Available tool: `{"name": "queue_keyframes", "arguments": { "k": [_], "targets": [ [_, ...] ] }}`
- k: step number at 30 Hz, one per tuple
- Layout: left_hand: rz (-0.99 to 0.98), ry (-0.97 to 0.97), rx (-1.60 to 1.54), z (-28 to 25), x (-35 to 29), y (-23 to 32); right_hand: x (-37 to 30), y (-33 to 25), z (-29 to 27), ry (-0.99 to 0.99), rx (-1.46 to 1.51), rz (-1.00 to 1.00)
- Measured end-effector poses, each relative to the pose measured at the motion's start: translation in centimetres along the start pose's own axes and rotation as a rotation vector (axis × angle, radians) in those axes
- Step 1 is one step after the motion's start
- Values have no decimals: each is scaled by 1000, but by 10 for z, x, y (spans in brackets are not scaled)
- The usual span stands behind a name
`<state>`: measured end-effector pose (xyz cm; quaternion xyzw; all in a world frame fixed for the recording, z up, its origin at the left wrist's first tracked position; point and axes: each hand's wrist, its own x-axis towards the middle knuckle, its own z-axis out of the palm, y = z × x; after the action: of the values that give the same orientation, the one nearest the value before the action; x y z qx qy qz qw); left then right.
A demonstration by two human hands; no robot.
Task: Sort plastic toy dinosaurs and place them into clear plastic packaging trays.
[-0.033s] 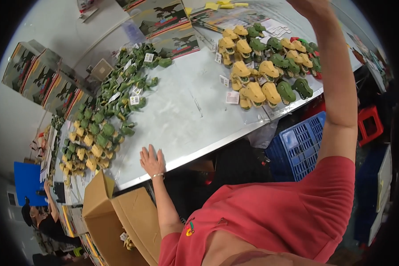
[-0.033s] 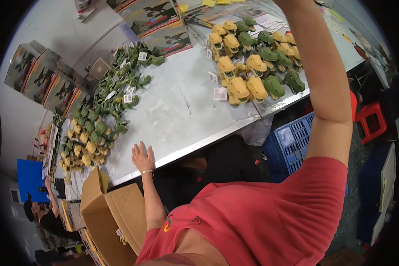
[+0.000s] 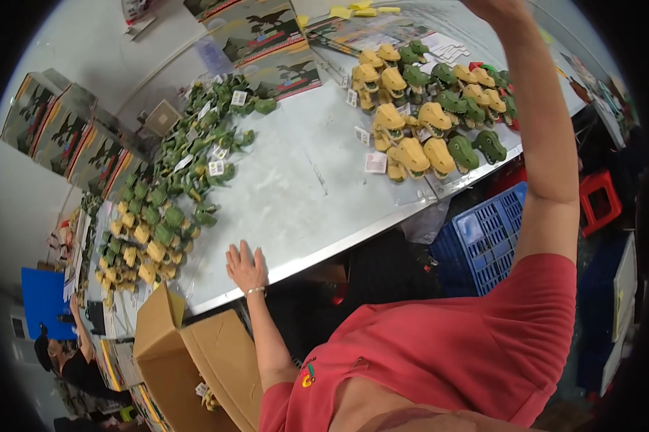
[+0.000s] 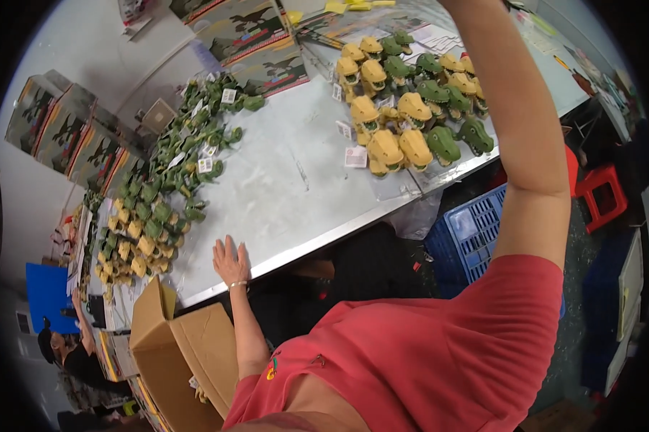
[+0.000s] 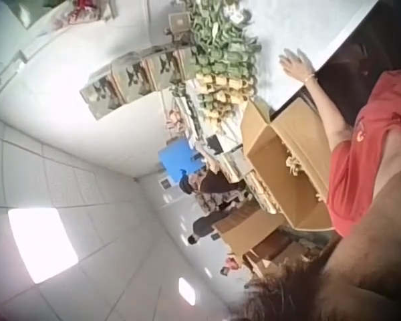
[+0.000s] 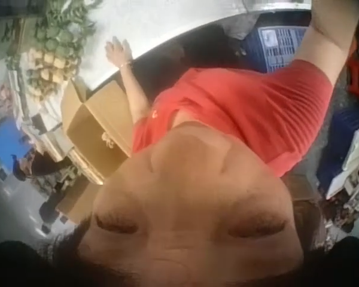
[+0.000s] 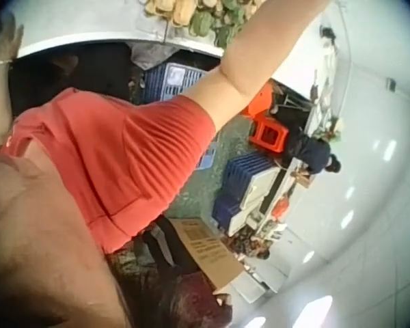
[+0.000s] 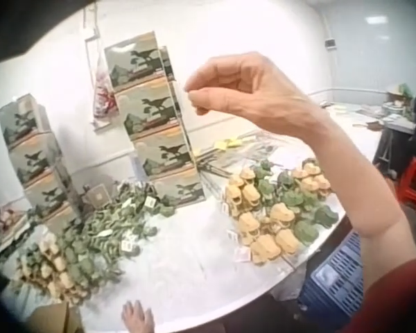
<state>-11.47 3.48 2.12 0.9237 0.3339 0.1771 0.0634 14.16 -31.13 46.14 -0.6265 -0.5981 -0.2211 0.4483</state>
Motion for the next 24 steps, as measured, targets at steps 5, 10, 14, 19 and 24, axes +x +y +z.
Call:
{"name": "queue_keyframes", "arguments": {
  "k": [5, 10, 14, 19, 24],
  "targets": [
    [51, 40, 17, 1, 0, -10, -6, 130, -36, 8, -125, 356],
    [56, 27, 7, -2, 5, -16, -46, 285, -75, 186, -247, 760],
    [116, 3, -365, -2, 60, 17, -61, 397, -93, -48, -732, 1012],
    [238, -67, -630, 44, 153, 117, -20, 478, -23, -478, -799, 1149],
    [315, -219, -383, 80, 202, 179, -56, 536, -28, -539, -909, 1056]
  ]
}}
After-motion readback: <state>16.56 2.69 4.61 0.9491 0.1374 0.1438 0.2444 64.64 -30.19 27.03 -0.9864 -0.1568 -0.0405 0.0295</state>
